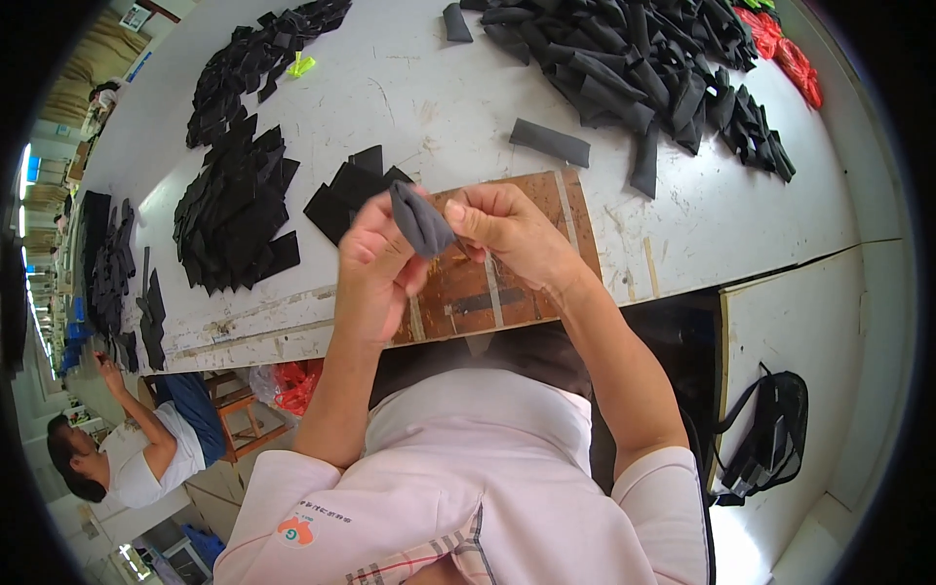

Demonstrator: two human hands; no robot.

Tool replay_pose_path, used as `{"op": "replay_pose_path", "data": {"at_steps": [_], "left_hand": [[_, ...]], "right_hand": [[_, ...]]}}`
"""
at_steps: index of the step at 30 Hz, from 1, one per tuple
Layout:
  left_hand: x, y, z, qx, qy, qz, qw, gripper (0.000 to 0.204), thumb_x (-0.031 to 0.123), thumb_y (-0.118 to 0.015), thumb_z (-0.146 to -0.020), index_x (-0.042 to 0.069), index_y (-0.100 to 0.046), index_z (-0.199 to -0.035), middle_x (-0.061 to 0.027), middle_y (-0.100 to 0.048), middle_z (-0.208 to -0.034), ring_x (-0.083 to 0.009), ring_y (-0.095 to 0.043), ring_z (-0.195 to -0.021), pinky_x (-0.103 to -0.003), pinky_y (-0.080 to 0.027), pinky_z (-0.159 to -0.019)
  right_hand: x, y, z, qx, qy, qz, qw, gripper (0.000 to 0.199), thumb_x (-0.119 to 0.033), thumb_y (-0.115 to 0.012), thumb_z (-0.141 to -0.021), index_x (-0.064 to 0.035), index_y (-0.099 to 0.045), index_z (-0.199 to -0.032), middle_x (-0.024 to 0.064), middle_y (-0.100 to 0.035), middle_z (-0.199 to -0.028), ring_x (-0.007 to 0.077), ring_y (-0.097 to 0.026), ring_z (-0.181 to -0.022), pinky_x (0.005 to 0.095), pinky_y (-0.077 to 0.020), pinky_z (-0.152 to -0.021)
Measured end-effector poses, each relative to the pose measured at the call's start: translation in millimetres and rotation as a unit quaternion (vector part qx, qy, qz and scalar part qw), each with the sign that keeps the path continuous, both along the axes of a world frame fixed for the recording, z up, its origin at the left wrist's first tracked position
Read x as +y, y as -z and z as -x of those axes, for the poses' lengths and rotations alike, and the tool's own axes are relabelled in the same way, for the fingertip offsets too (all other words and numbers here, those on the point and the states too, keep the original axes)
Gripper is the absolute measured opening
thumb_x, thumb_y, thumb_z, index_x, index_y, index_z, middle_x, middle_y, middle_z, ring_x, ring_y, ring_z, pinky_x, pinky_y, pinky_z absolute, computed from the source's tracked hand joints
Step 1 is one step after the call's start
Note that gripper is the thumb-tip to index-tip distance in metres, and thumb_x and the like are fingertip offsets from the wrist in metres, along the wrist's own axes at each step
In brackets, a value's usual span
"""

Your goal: Folding and preparing black fabric components for sports equipment manufacturing.

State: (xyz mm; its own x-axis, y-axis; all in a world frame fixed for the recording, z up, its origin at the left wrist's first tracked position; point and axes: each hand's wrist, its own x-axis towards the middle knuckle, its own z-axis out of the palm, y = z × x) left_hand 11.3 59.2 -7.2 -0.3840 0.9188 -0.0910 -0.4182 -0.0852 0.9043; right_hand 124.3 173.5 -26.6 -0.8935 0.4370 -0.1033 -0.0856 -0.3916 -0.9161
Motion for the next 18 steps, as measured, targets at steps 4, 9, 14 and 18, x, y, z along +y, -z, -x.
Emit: {"op": "replay_pose_path", "data": {"at_steps": [4, 9, 14, 18], "left_hand": [[9.9, -20.7, 3.3, 0.367, -0.092, -0.107, 0.920, 0.022, 0.003, -0.055, -0.080, 0.000, -0.052, -0.102, -0.0059, -0.057, -0.090, -0.0098, -0.052, -0.077, -0.019, -0.042, -0.065], [9.2, -23.3, 2.6, 0.301, -0.074, -0.174, 0.935, 0.011, 0.000, -0.056, -0.079, -0.001, -0.057, -0.089, -0.0069, -0.058, -0.090, -0.0111, -0.054, -0.080, -0.022, -0.042, -0.070], [-3.8, -23.2, 4.9, 0.030, -0.103, -0.238, 0.965, 0.011, 0.001, -0.050, -0.082, 0.002, -0.058, -0.090, -0.0095, -0.059, -0.092, -0.0172, -0.054, -0.088, -0.033, -0.040, -0.083], [6.6, -15.9, -3.3, 0.122, -0.077, -0.165, 0.976, 0.007, -0.002, -0.053, -0.079, 0.000, -0.056, -0.086, -0.0096, -0.059, -0.088, -0.0134, -0.054, -0.083, -0.028, -0.043, -0.077]], "right_hand": [[-2.4, -14.0, -5.6, -0.053, 0.098, -0.148, 0.983, 0.035, -0.034, -0.053, -0.083, -0.0009, -0.052, -0.072, -0.0018, -0.045, -0.057, 0.0078, -0.043, -0.055, 0.0216, -0.0342, -0.050], [-11.7, -49.3, -9.7, 0.046, 0.208, -0.489, 0.846, 0.036, -0.034, -0.054, -0.079, 0.0018, -0.054, -0.084, 0.0071, -0.052, -0.068, 0.0203, -0.051, -0.059, 0.0301, -0.0400, -0.052], [-8.9, -79.2, -3.7, -0.119, 0.060, -0.744, 0.654, 0.028, -0.033, -0.056, -0.076, -0.0057, -0.056, -0.080, 0.0068, -0.056, -0.068, 0.0229, -0.056, -0.064, 0.0349, -0.0398, -0.048], [2.7, -24.7, -9.5, -0.066, 0.048, -0.623, 0.778, 0.024, -0.030, -0.056, -0.077, -0.0062, -0.056, -0.077, 0.0098, -0.053, -0.058, 0.0265, -0.054, -0.059, 0.0356, -0.0393, -0.049]]}}
